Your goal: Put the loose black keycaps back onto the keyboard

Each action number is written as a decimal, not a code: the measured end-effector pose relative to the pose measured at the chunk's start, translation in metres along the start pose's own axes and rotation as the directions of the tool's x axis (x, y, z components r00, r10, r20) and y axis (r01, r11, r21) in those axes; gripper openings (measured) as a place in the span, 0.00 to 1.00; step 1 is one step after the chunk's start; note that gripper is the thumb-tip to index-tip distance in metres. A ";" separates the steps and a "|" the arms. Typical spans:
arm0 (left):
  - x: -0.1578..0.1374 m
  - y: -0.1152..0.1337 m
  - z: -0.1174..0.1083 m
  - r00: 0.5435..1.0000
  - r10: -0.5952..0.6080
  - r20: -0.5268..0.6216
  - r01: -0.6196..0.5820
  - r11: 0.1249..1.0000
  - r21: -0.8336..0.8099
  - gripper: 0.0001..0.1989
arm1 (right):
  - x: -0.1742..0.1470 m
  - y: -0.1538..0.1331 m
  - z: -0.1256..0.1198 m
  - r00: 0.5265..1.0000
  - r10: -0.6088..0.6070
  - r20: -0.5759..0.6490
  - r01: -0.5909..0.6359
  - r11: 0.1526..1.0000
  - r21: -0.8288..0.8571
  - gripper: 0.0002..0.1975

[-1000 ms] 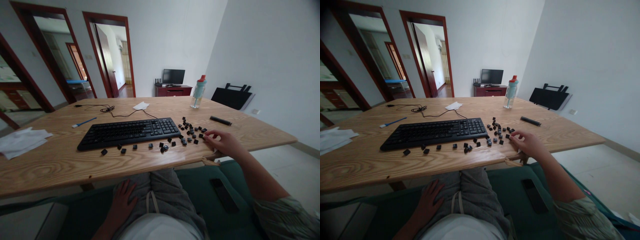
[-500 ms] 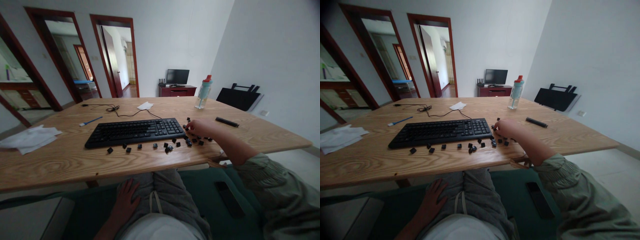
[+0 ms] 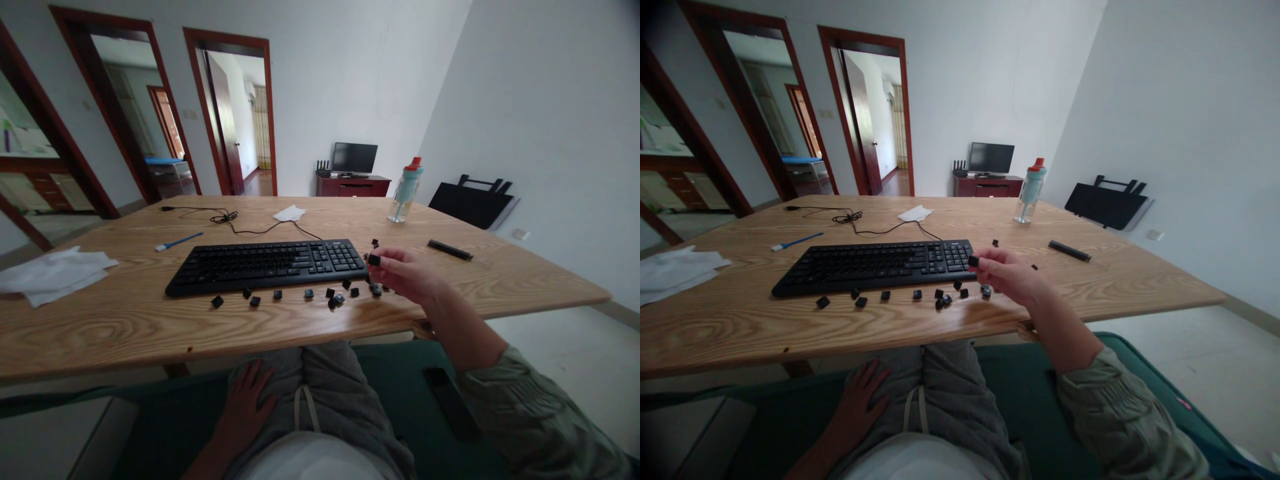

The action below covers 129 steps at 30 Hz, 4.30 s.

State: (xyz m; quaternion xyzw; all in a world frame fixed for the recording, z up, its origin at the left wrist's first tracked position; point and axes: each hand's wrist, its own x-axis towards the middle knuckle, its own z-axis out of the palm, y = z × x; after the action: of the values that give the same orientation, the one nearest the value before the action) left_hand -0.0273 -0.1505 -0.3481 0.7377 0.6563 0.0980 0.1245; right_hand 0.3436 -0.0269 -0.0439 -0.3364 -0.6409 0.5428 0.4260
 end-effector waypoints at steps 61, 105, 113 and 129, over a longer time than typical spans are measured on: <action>0.040 0.057 -0.317 0.923 0.357 -0.143 -0.305 0.905 0.296 0.18 | -0.129 0.083 0.085 0.663 -0.744 -0.078 0.429 0.463 -0.776 0.24; 0.058 0.085 -0.343 0.927 0.277 0.252 -0.322 0.933 0.161 0.12 | -0.124 0.246 0.146 0.873 0.486 0.038 -0.479 0.843 0.244 0.16; 0.060 0.067 -0.332 0.899 0.390 0.198 -0.430 0.869 0.244 0.17 | -0.125 0.247 0.145 0.873 0.486 0.044 -0.482 0.846 0.229 0.16; 0.035 0.098 -0.316 0.998 0.057 -0.013 -0.035 0.398 -0.917 0.26 | -0.125 0.245 0.146 0.865 0.500 0.032 -0.488 0.826 0.282 0.19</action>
State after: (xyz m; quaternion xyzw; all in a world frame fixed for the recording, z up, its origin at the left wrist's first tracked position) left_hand -0.0284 -0.1084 -0.0177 0.5676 0.4734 0.4374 0.5123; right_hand 0.2541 -0.1534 -0.3143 -0.4385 -0.4391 0.7122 0.3282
